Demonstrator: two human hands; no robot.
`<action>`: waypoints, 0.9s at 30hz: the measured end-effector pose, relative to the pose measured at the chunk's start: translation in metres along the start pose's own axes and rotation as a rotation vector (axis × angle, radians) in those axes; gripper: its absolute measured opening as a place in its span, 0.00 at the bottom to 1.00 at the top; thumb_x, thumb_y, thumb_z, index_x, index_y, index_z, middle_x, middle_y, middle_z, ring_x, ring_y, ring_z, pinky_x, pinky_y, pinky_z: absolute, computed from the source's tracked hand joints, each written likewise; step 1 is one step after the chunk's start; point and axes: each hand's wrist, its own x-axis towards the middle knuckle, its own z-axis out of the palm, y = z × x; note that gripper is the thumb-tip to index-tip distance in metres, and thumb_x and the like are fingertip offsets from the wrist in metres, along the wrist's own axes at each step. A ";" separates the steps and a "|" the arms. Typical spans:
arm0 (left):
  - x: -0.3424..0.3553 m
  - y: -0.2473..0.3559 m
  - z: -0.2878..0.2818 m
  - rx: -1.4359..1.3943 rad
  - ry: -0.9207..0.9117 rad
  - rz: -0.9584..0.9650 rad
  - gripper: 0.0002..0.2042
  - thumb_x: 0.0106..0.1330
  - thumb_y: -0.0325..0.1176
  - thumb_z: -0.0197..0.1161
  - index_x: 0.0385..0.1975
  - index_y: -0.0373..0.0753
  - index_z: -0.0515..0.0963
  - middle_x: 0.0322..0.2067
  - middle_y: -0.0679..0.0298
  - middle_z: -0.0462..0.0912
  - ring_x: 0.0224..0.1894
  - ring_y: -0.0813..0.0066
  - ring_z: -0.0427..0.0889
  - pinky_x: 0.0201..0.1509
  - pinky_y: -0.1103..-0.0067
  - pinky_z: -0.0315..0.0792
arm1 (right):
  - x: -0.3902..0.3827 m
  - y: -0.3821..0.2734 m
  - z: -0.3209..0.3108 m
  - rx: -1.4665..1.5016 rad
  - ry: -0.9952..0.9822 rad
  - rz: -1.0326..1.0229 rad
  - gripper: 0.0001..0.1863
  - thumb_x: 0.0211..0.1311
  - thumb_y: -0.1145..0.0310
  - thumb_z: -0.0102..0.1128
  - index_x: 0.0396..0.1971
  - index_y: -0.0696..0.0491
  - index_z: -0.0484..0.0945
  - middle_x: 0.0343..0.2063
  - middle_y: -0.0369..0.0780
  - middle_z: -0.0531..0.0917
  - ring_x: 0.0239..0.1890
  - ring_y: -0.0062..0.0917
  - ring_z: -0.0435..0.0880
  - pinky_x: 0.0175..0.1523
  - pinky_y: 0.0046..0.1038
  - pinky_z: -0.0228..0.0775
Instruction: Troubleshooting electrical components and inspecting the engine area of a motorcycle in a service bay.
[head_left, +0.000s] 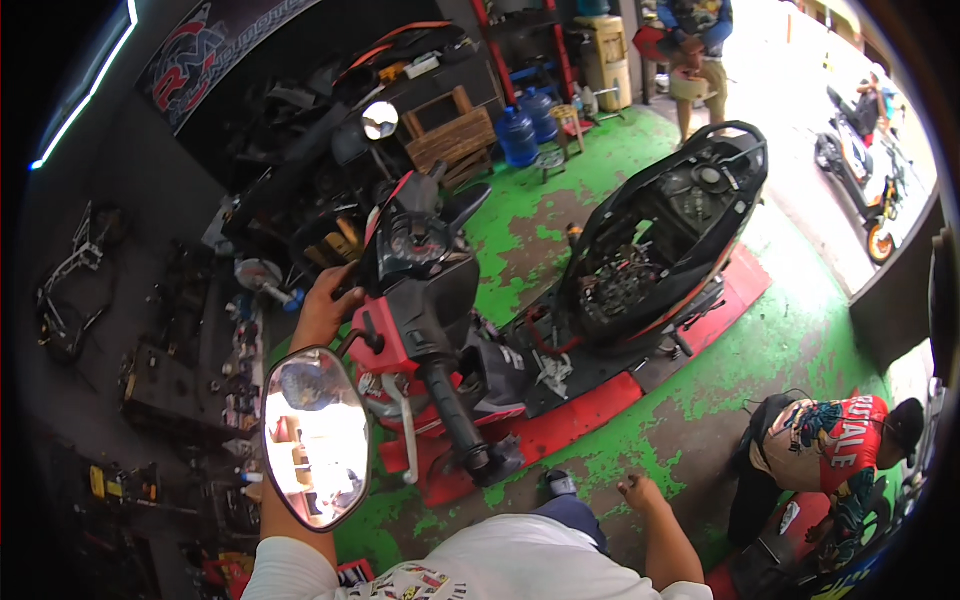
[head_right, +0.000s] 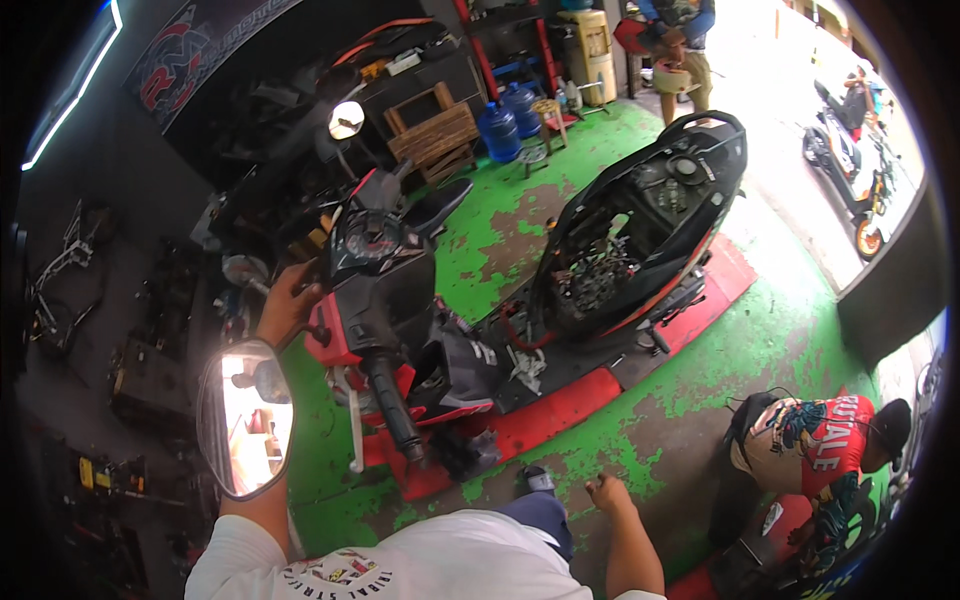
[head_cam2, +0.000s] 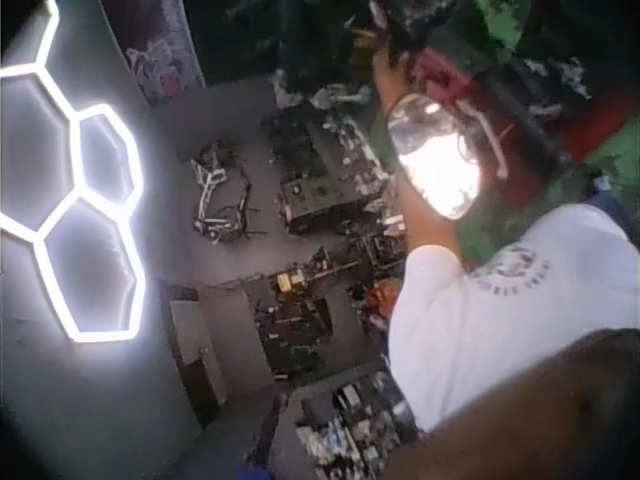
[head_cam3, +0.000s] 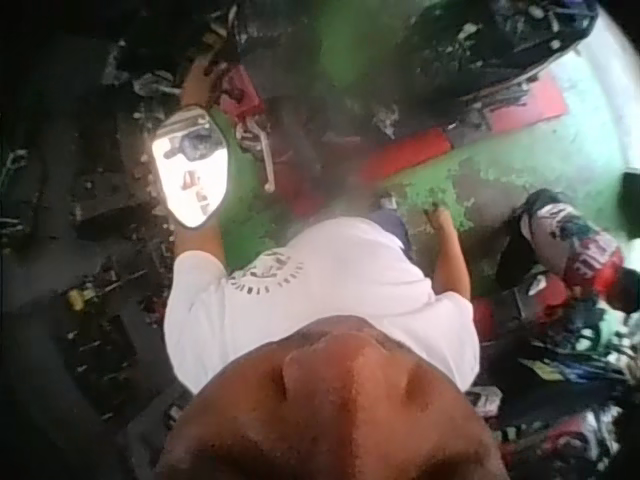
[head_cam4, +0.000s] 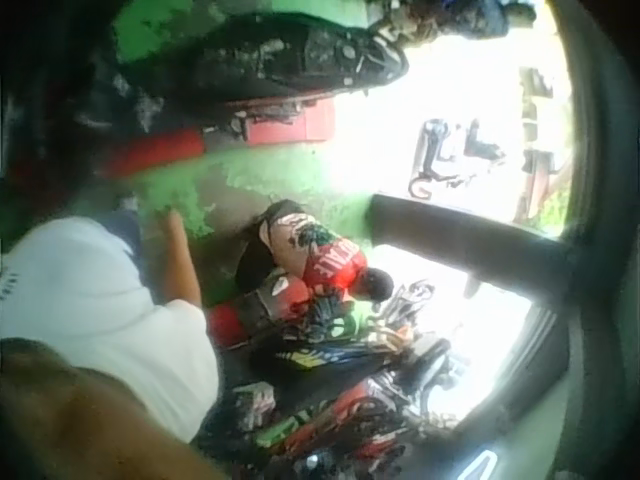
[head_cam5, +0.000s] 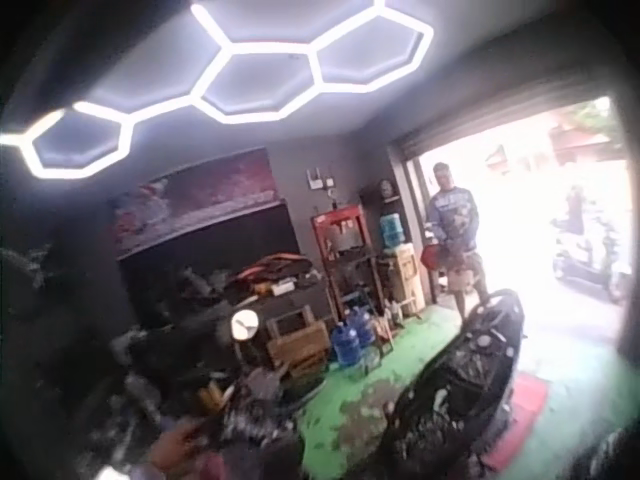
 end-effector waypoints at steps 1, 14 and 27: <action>0.003 -0.005 0.002 -0.011 0.025 0.031 0.30 0.69 0.40 0.64 0.69 0.36 0.67 0.59 0.52 0.76 0.62 0.61 0.75 0.68 0.72 0.64 | -0.003 0.016 0.007 0.039 -0.038 0.086 0.35 0.64 0.47 0.63 0.60 0.61 0.75 0.51 0.57 0.82 0.56 0.47 0.82 0.60 0.40 0.73; 0.020 -0.027 0.009 -0.421 -0.067 -0.095 0.39 0.59 0.52 0.74 0.63 0.31 0.70 0.53 0.61 0.80 0.51 0.71 0.78 0.56 0.74 0.71 | -0.034 0.092 0.017 0.260 0.202 0.571 0.26 0.65 0.46 0.64 0.50 0.52 0.85 0.39 0.46 0.89 0.41 0.35 0.89 0.50 0.36 0.78; 0.020 -0.051 0.019 -0.318 0.023 -0.202 0.21 0.64 0.35 0.67 0.53 0.30 0.75 0.39 0.60 0.83 0.37 0.75 0.81 0.42 0.76 0.75 | -0.005 0.107 0.022 0.595 0.118 0.566 0.21 0.68 0.62 0.65 0.53 0.61 0.80 0.43 0.46 0.87 0.42 0.32 0.87 0.45 0.37 0.81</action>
